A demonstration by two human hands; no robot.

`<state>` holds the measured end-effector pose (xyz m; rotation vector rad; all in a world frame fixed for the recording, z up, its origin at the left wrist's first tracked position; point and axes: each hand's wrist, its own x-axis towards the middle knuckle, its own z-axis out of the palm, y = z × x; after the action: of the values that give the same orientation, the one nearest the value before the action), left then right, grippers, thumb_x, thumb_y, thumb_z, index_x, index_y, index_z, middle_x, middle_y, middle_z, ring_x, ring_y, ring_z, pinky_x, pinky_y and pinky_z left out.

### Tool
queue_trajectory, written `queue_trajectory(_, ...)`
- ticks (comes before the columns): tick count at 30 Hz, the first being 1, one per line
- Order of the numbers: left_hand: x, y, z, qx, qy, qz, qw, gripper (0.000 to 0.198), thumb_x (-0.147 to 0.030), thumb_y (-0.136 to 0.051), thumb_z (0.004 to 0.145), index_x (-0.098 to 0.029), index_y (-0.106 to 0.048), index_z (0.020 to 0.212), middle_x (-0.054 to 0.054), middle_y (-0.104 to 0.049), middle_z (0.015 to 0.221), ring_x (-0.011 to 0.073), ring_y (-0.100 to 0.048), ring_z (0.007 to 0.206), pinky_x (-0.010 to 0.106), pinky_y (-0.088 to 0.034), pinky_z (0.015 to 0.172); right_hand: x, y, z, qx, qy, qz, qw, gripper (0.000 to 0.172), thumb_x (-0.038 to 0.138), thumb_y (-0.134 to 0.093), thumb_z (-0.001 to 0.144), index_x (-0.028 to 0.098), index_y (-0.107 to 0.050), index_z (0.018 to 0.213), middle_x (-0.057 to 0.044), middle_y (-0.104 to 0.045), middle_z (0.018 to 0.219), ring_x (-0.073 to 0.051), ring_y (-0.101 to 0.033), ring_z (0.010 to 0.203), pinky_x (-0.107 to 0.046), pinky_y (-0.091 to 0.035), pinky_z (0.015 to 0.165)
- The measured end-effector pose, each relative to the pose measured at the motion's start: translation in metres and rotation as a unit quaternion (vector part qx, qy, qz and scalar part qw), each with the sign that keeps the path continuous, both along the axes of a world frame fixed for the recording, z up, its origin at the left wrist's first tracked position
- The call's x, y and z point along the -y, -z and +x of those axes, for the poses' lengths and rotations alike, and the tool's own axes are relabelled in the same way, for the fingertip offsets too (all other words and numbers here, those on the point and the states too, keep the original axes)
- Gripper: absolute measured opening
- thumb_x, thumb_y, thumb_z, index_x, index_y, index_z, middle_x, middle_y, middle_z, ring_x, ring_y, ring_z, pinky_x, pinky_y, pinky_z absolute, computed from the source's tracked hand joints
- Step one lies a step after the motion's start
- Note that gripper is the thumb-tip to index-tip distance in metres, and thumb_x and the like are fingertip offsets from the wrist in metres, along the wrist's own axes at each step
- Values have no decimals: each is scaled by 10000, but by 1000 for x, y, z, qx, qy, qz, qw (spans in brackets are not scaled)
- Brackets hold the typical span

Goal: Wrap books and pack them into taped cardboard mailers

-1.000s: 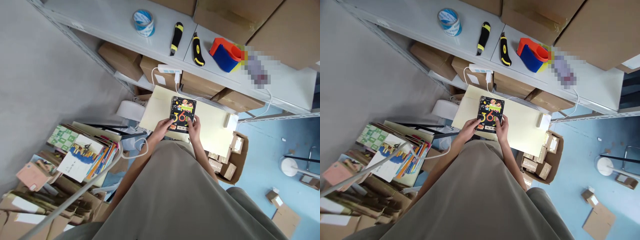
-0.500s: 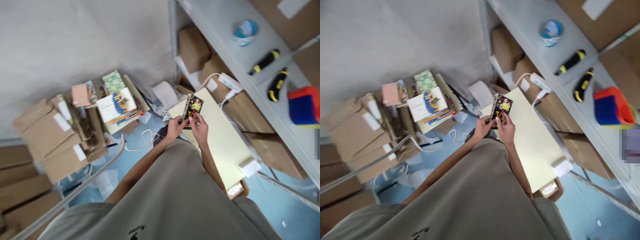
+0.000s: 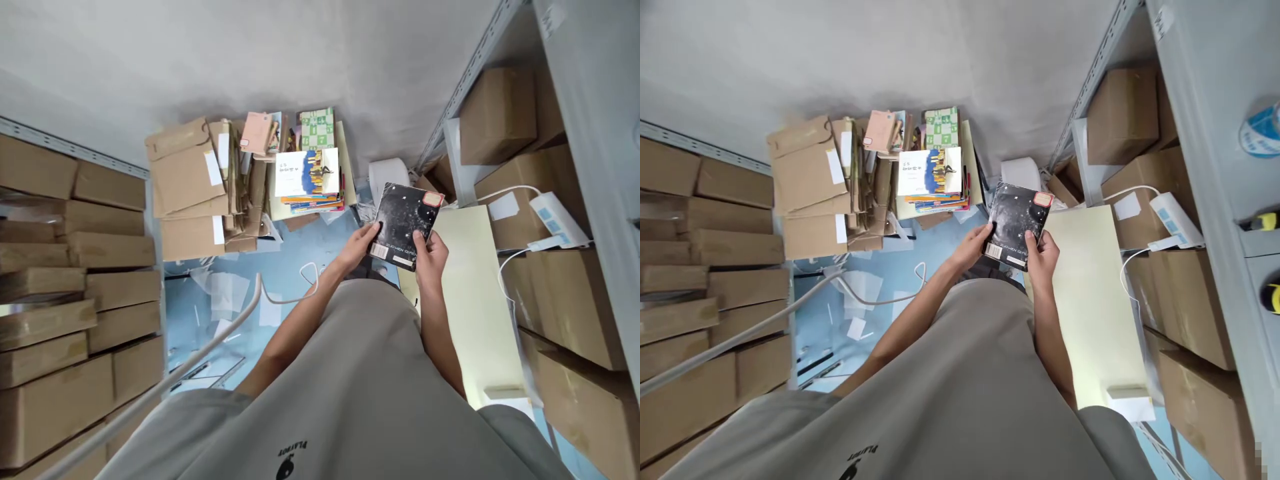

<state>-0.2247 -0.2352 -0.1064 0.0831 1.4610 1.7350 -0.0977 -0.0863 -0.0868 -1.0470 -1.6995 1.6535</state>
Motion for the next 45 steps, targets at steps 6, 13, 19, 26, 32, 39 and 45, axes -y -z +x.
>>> queue_trajectory(6,-11,-4,-6,72,59,59,994,700,-791,-1034,719,-160,-850,956,69,-841,895,197,-753,766,308,-614,751,-3,17,16,-4,29,-73,997,583,750,-848,896,197,-816,1075,-65,-861,1025,-258,-782,962,-379,-662,919)
queue_trajectory(13,-49,-9,11,-152,98,-2,983,511,-633,-936,902,-177,-920,1133,73,-883,1079,328,-794,1070,417,-636,969,11,6,49,26,158,13,987,698,710,-884,908,215,-821,1396,-178,-784,1548,-378,-746,1456,-589,-617,1256)
queue_trajectory(19,-66,-26,58,-191,197,-3,962,375,-454,-977,868,-257,-934,1185,67,-893,1247,379,-763,1351,510,-597,1228,34,-20,45,-24,143,-30,989,673,728,-873,944,267,-811,1432,-90,-867,1350,-315,-796,1344,-412,-705,1125)
queue_trajectory(26,-78,-6,26,-123,172,9,977,526,-475,-1061,827,-252,-874,1266,97,-830,1443,371,-637,1576,435,-632,1194,7,-2,88,-47,196,-43,978,586,832,-748,989,262,-845,1087,7,-748,806,-210,-760,801,-325,-703,762)
queue_trajectory(32,-77,3,10,57,294,-17,954,499,-563,-1049,827,-186,-864,1096,102,-885,1089,296,-849,1081,396,-709,953,-1,5,105,-94,164,-104,977,717,880,-797,916,258,-855,1269,-33,-864,1034,-287,-822,1124,-422,-735,970)
queue_trajectory(39,-78,5,34,-71,236,-45,968,444,-534,-1030,834,-193,-857,1060,62,-878,996,251,-824,995,334,-656,905,-5,16,108,31,265,12,964,540,733,-761,1006,263,-868,1248,-99,-876,1316,-331,-819,1266,-502,-664,1181)
queue_trajectory(45,-69,-10,75,-351,272,-127,887,269,-412,-875,991,-203,-893,1159,111,-899,1071,327,-842,1095,381,-635,981,18,-3,75,105,194,25,975,525,748,-829,940,290,-819,1198,-57,-888,1097,-300,-847,1016,-414,-693,956)
